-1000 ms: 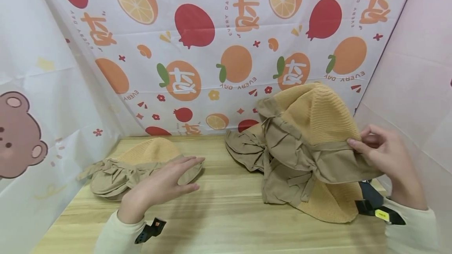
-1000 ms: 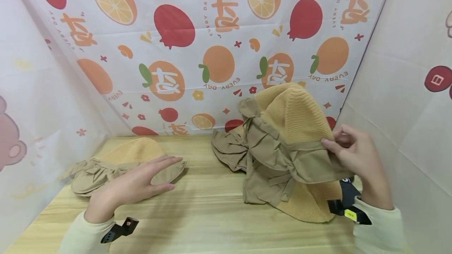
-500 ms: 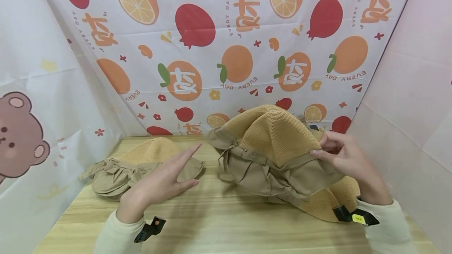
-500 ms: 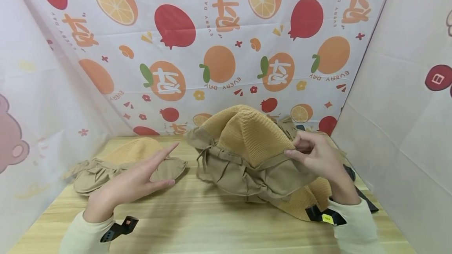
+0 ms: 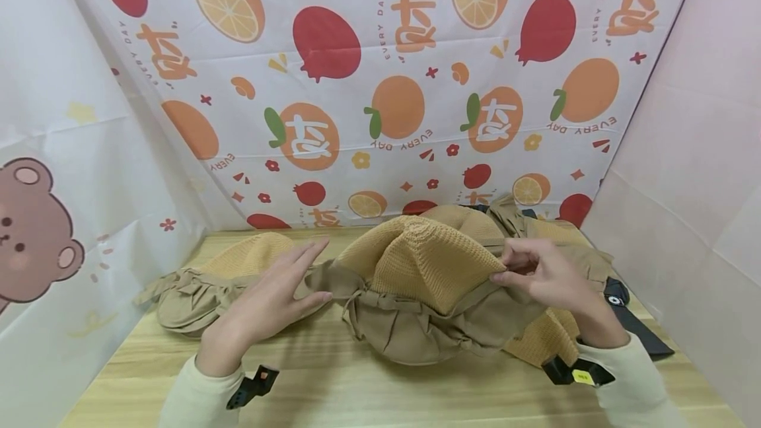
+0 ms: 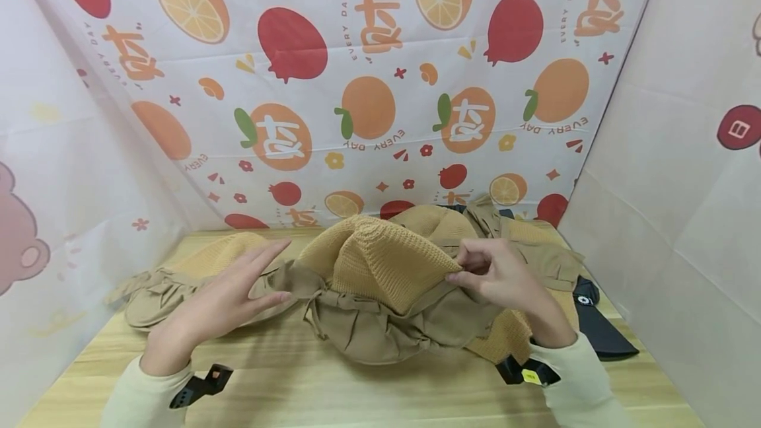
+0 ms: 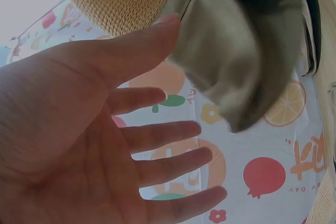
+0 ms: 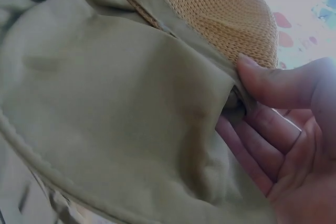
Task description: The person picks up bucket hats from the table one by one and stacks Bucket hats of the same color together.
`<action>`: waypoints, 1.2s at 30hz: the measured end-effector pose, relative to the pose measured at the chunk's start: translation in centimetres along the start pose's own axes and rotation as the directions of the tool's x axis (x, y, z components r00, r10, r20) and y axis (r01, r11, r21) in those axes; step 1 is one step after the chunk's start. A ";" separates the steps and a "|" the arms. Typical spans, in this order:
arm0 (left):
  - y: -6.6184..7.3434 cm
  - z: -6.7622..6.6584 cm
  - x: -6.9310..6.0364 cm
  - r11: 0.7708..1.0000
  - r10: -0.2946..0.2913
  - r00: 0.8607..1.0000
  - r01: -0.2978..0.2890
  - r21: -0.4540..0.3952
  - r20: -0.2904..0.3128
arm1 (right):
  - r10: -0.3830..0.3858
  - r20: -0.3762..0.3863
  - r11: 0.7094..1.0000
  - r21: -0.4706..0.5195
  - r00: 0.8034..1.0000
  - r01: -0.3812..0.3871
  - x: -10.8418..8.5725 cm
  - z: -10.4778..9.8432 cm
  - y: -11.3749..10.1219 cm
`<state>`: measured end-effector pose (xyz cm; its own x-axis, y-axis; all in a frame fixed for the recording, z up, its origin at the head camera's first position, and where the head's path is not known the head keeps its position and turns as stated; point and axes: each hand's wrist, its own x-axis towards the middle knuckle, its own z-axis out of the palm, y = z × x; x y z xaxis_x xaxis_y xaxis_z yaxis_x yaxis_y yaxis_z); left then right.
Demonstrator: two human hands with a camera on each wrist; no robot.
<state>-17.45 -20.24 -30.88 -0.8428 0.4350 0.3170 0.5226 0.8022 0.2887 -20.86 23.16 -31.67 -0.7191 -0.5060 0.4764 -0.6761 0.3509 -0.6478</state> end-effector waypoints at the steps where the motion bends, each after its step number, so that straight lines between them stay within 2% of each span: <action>1: 0.0 0.0 0.0 1.000 0.011 1.000 -0.011 -0.002 -0.001 | -0.002 0.019 1.000 0.010 1.000 0.001 0.1 0.2 0.0; 6: -0.2 0.1 0.1 0.996 0.082 0.996 -0.081 -0.028 0.024 | -0.040 0.064 0.997 0.062 0.997 0.036 0.3 1.0 0.0; 10: -0.2 -0.1 0.4 0.990 0.127 0.988 -0.121 -0.079 0.083 | -0.067 0.072 0.994 0.088 0.995 0.060 0.4 1.4 0.1; 14: -0.2 -0.1 0.5 0.985 0.127 0.985 -0.112 -0.130 0.114 | -0.032 0.087 0.996 0.087 0.996 0.025 0.4 1.5 0.3; 18: 0.0 -0.2 0.4 0.991 0.117 0.991 -0.112 -0.068 0.065 | 0.045 0.111 0.998 0.035 0.993 -0.049 0.4 1.5 0.2; 21: 0.1 -0.4 0.3 0.993 0.112 0.993 -0.111 -0.025 0.027 | 0.122 0.144 0.992 -0.026 0.982 -0.120 0.6 1.7 0.2; 25: 0.1 -0.7 0.3 0.996 0.089 0.996 -0.089 -0.013 0.021 | 0.191 0.224 0.979 -0.118 0.956 -0.168 0.7 1.9 0.3; 29: 0.1 -0.8 0.4 0.997 0.082 0.996 -0.081 -0.010 0.036 | 0.172 0.295 0.978 -0.167 0.940 -0.126 0.7 2.2 0.5; 33: 0.0 -0.9 0.4 0.995 0.095 0.994 -0.094 -0.020 0.048 | 0.119 0.339 0.986 -0.151 0.933 -0.071 0.6 2.4 0.8; 36: 0.0 -0.9 0.4 0.995 0.098 0.994 -0.097 -0.029 0.057 | 0.114 0.387 0.989 -0.127 0.915 -0.070 0.7 2.6 0.9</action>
<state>-17.66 -20.48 -29.97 -0.7934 0.5341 0.2919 0.6051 0.7442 0.2830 -21.54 21.08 -33.50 -0.6731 -0.7277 0.1318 -0.6391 0.4826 -0.5989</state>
